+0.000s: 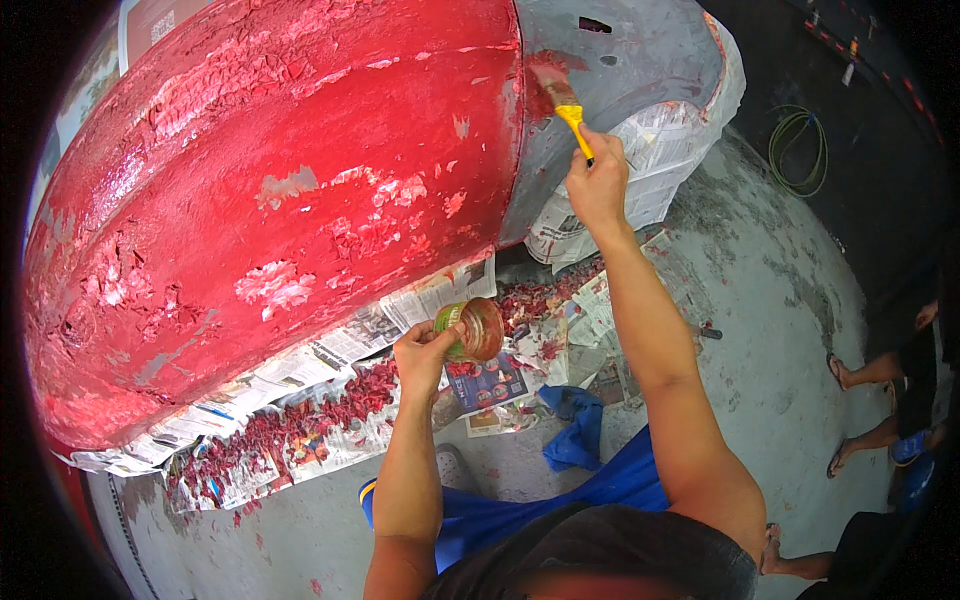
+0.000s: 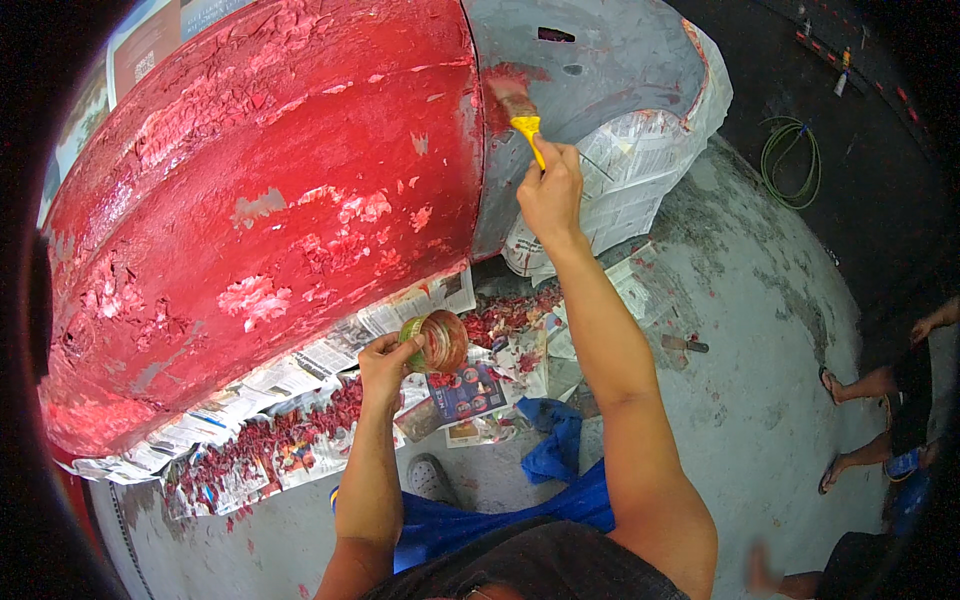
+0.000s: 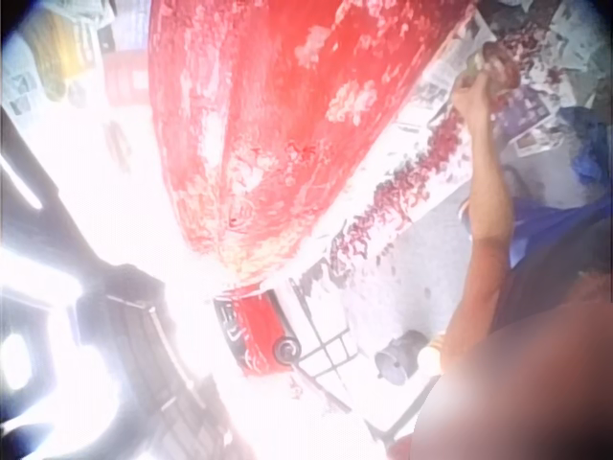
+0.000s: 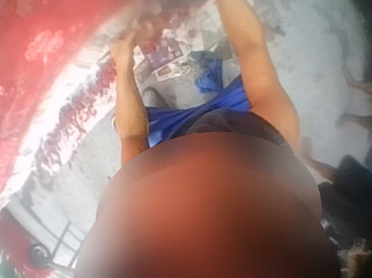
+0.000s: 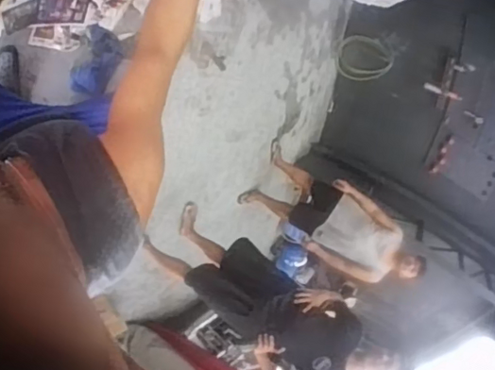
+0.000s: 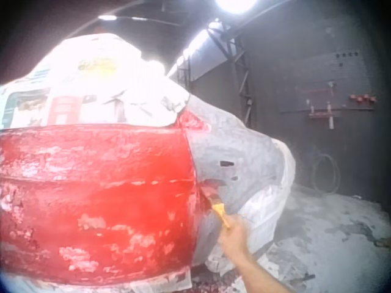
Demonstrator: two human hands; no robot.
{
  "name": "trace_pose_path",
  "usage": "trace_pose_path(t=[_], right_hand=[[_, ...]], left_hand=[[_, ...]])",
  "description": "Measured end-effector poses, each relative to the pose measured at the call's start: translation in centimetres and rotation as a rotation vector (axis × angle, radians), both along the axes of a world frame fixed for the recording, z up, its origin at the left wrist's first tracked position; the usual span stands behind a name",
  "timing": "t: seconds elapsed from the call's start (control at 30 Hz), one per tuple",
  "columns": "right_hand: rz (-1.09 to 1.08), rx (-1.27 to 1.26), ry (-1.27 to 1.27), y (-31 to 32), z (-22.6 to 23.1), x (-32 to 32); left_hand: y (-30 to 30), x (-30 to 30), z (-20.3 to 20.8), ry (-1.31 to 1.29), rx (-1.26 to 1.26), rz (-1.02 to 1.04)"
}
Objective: The person paints the side of a car with red paint using a yellow-handled brush. They repeatedly dip the brush into a small paint can and apply paint to the car panel, which is partially covered with newspaper.
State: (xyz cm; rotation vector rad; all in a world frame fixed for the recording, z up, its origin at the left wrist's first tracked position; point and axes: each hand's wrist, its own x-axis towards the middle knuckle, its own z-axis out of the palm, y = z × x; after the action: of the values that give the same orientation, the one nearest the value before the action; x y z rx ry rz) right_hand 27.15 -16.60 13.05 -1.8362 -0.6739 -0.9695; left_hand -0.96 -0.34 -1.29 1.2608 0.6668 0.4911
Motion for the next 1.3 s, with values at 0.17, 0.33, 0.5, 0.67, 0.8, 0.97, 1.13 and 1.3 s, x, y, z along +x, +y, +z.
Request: trace_pose_path(t=[0.17, 0.33, 0.5, 0.67, 0.8, 0.97, 1.13, 1.3], right_hand=[[0.022, 0.138, -0.005, 0.3, 0.3, -0.4], [0.004, 0.165, 0.049, 1.4, 0.6, -0.8], [0.040, 0.093, -0.031, 2.0, -0.1, -1.0], [0.015, 0.110, 0.006, 2.3, -0.9, -1.4], [0.077, 0.052, 0.014, 2.6, -1.5, -2.2], [0.035, 0.124, -0.014, 1.0, -1.8, -1.7], [-0.074, 0.155, 0.027, -0.6, -1.5, 1.2], [-0.047, 0.148, 0.011, 0.1, -2.5, 2.3]], left_hand=[[0.1, -0.1, 0.0, 0.004, 0.015, 0.007], [0.2, -0.2, 0.0, 0.027, 0.045, -0.002], [0.2, -0.3, 0.3, 0.035, 0.059, 0.000], [0.2, -0.2, 0.3, 0.045, 0.079, 0.009], [0.1, 0.0, 0.0, 0.033, 0.058, -0.006], [0.2, 0.0, 0.0, 0.028, 0.076, 0.002], [0.1, -0.3, 0.2, 0.049, 0.095, 0.002], [0.0, -0.1, 0.2, 0.060, 0.104, 0.001]])
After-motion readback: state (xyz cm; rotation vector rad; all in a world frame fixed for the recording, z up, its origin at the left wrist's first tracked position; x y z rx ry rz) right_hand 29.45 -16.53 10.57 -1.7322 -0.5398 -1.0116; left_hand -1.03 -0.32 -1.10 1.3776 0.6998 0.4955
